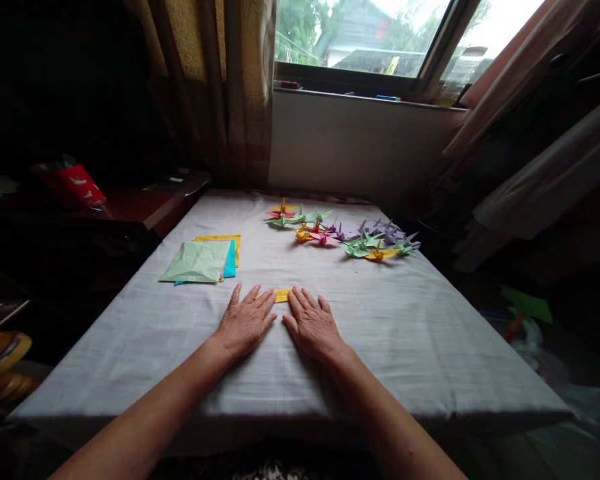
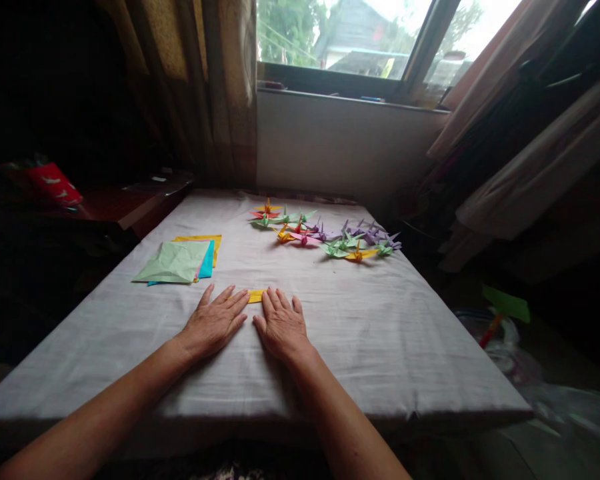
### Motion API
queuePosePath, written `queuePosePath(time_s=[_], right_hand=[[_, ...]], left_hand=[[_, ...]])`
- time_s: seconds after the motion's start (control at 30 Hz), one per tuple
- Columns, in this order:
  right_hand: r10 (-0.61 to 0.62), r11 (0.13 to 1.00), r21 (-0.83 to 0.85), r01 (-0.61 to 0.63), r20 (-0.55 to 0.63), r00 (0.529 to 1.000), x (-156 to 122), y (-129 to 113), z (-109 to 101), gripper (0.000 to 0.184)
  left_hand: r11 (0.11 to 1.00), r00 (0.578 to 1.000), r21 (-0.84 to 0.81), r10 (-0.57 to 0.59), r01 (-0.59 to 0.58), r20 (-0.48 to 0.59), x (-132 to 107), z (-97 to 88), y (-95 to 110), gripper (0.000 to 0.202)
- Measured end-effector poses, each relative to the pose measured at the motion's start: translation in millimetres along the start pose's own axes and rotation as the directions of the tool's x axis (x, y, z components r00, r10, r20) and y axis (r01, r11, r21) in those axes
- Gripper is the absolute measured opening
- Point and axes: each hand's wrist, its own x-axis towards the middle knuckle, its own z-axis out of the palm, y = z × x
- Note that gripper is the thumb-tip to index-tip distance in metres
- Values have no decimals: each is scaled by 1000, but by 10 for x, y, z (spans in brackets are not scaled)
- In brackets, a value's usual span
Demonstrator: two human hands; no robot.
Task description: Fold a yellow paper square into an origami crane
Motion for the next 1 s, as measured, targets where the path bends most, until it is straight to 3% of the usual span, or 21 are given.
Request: queuePosePath(time_s=[0.3,0.43,0.53,0.6,0.67,1.0], right_hand=[[31,1000,5,-31,-21,999,-20,15,-17,59],[61,997,-29,-66,-145,988,14,16,-21,59],[-130,991,-47,124,-167,977,115,-47,4,57],[-254,967,-20,253,-94,963,190,-99,30,56],[-288,957,18,289,-30,957,237,-130,52,56],[-29,999,-13,29,25,999,40,124,-20,59]], left_hand=[[999,999,40,-34,35,-31,-155,-12,-118,45],[998,999,55,-20,23,-47,-134,-16,-83,44],[998,998,54,-17,20,-55,-129,-9,-81,43],[999,998,45,-19,21,-58,-134,-7,-88,43],[999,998,33,-20,22,-60,-140,-10,-93,44],[998,998,40,-56,57,-24,-120,-47,-70,43]])
